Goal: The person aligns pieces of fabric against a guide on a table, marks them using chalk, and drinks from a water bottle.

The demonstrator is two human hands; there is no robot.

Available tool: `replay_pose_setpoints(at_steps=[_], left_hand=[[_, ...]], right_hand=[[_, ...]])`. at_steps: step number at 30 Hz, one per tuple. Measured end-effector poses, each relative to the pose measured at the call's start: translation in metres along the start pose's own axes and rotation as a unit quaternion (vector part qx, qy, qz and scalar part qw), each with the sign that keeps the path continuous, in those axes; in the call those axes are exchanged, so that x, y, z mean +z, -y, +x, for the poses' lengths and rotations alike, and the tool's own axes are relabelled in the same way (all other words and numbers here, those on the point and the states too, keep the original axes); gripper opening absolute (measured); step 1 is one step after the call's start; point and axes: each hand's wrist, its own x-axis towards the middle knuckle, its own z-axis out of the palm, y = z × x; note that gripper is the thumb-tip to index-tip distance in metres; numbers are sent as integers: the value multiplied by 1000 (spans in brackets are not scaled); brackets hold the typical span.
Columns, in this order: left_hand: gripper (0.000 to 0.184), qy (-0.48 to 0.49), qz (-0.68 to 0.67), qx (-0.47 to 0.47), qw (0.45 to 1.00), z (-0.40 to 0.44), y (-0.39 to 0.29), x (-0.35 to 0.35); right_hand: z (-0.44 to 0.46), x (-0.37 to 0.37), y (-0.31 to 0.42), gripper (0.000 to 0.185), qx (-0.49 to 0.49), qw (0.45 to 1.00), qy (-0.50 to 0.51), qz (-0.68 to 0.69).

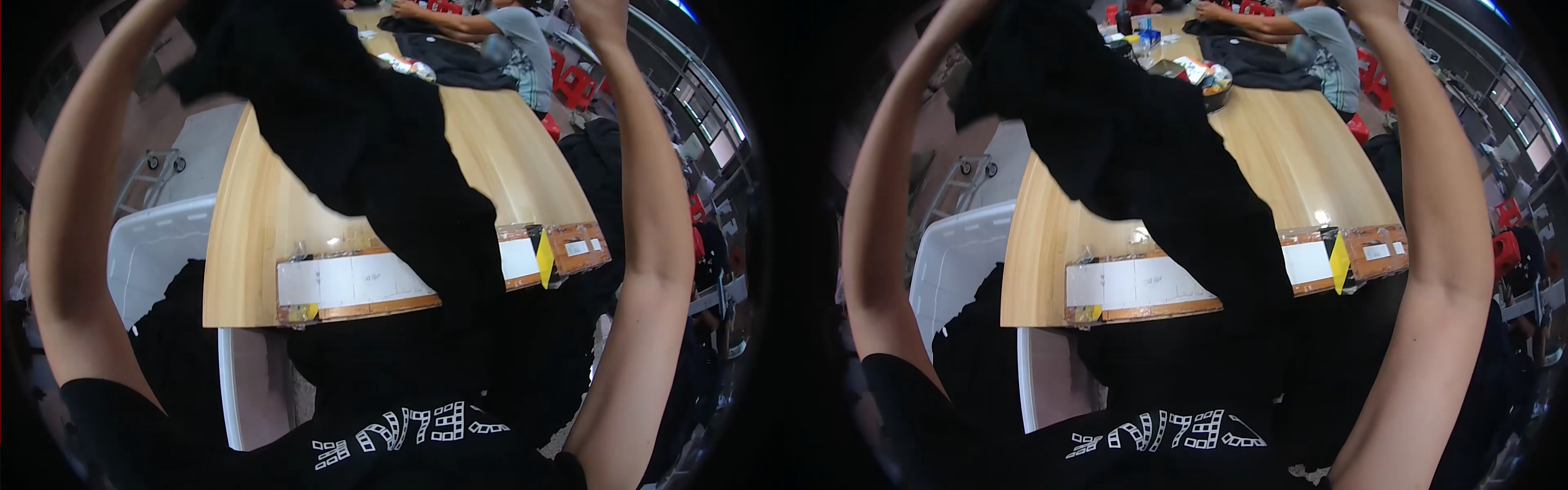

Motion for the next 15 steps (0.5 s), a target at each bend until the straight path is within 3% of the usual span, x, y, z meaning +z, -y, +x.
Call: replay_pose_setpoints(at_steps=[2, 3, 4, 5, 7, 8, 10, 12, 15], left_hand=[[20, 221, -183, -64, 956, -37, 101, 84], [25, 236, -164, -114, 951, -67, 52, 87], [28, 208, -66, -77, 973, -86, 41, 93], [29, 214, -38, -68, 974, -98, 42, 99], [28, 197, 2, -111, 974, -116, 60, 114], [29, 185, 22, -126, 974, -119, 72, 117], [30, 187, 13, -172, 967, -118, 85, 110], [32, 177, -17, -241, 954, -116, 92, 111], [33, 145, -15, -273, 951, -115, 89, 102]], right_hand=[[-82, 15, 11, 16, 136, 955, 264, 8], [-122, 9, 44, 22, 61, 970, 183, 148], [-165, 5, 62, 31, 194, 892, 334, 236], [-195, -10, 94, 45, 237, 841, 457, 169], [-247, -41, 134, 63, 214, 790, 552, 160], [-275, -50, 141, 63, 171, 796, 558, 162], [-314, -60, 148, 53, 207, 771, 586, 137], [-321, -56, 149, 38, 321, 721, 586, 185], [-289, -38, 141, 28, 273, 793, 504, 204]])
